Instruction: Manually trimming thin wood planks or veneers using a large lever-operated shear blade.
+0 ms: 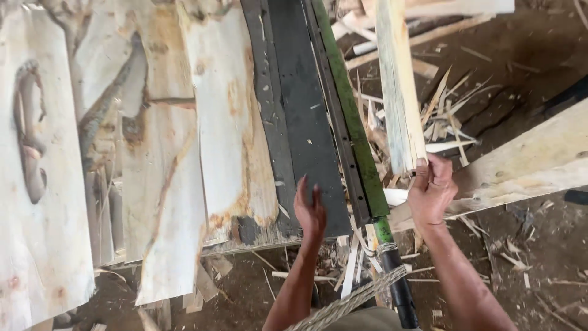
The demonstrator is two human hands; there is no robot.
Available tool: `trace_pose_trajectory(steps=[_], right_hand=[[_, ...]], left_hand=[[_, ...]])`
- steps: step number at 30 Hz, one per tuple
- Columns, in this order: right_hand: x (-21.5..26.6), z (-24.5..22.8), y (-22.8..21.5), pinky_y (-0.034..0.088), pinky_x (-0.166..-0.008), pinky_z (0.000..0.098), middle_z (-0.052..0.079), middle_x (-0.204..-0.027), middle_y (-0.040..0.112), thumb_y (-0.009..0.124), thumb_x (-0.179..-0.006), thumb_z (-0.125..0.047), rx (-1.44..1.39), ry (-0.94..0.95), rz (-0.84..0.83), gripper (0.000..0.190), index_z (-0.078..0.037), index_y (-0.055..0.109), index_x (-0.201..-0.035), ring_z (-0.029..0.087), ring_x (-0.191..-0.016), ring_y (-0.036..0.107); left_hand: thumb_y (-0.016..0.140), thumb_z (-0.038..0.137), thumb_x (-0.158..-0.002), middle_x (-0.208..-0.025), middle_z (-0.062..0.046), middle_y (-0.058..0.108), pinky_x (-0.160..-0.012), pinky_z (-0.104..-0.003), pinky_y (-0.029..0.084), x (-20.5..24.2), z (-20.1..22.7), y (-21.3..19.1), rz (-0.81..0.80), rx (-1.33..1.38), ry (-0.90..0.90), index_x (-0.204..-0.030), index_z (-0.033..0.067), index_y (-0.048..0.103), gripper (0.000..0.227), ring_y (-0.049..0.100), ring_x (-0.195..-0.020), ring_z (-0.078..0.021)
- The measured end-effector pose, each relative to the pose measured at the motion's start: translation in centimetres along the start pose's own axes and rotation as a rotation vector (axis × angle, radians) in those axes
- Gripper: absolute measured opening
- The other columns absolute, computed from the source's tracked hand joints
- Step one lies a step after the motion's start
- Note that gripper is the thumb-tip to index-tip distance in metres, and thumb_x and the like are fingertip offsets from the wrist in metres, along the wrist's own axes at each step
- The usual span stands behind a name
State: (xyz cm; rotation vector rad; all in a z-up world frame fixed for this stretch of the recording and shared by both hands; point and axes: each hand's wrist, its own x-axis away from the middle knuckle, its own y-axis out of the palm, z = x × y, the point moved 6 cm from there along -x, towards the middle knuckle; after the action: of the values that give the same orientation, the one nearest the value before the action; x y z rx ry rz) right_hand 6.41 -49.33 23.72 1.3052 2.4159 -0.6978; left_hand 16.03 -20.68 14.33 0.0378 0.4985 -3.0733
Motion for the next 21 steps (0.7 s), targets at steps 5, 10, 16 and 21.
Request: trace_pose_trajectory(steps=[5, 10, 16, 21], right_hand=[[-0.3, -12.1, 3.2, 0.049, -0.041, 0.0260, 0.015, -0.089, 0.076, 0.069, -0.109, -0.010, 0.247, -0.475, -0.223, 0.012, -0.002, 0.066, -0.117, 0.013, -0.058, 0.064], [5.0, -18.4, 7.6, 0.059, -0.058, 0.0292, 0.009, -0.098, 0.077, 0.069, -0.102, -0.021, 0.222, -0.903, -0.609, 0.012, -0.010, 0.066, -0.107, 0.016, -0.072, 0.071], [6.8, -10.1, 2.7, 0.058, -0.054, 0.0259, 0.013, -0.099, 0.075, 0.063, -0.108, -0.025, 0.200, 0.059, -0.824, 0.026, -0.016, 0.067, -0.132, 0.020, -0.072, 0.069], [12.5, -1.5, -5.6, 0.053, -0.067, 0.0299, 0.020, -0.100, 0.068, 0.070, -0.106, -0.044, 0.121, 0.535, -0.657, 0.068, -0.006, 0.053, -0.160, 0.019, -0.080, 0.060]], left_hand=[[0.063, 0.036, -0.102, -0.147, -0.020, 0.056, -0.098, -0.039, 0.054, -5.6, 13.4, 0.6, -0.301, 0.506, 0.076, -0.154, 0.0054, 0.045, 0.063, 0.059, -0.127, -0.0283], [0.074, 0.010, -0.098, -0.111, -0.016, 0.068, -0.074, -0.038, 0.059, -11.6, -1.0, 1.1, -0.285, 0.850, -0.057, -0.132, -0.0024, 0.057, 0.040, 0.068, -0.092, -0.0247], [0.068, -0.001, -0.094, -0.100, -0.019, 0.071, -0.066, -0.041, 0.062, -5.9, -19.2, -2.1, -0.378, 0.631, -0.595, -0.112, -0.0028, 0.064, 0.019, 0.071, -0.080, -0.0280], [0.072, -0.003, -0.085, -0.129, -0.020, 0.065, -0.077, -0.031, 0.062, -4.2, -16.0, -3.3, -0.211, 0.041, -0.367, -0.153, 0.0035, 0.035, 0.078, 0.069, -0.095, -0.0230]])
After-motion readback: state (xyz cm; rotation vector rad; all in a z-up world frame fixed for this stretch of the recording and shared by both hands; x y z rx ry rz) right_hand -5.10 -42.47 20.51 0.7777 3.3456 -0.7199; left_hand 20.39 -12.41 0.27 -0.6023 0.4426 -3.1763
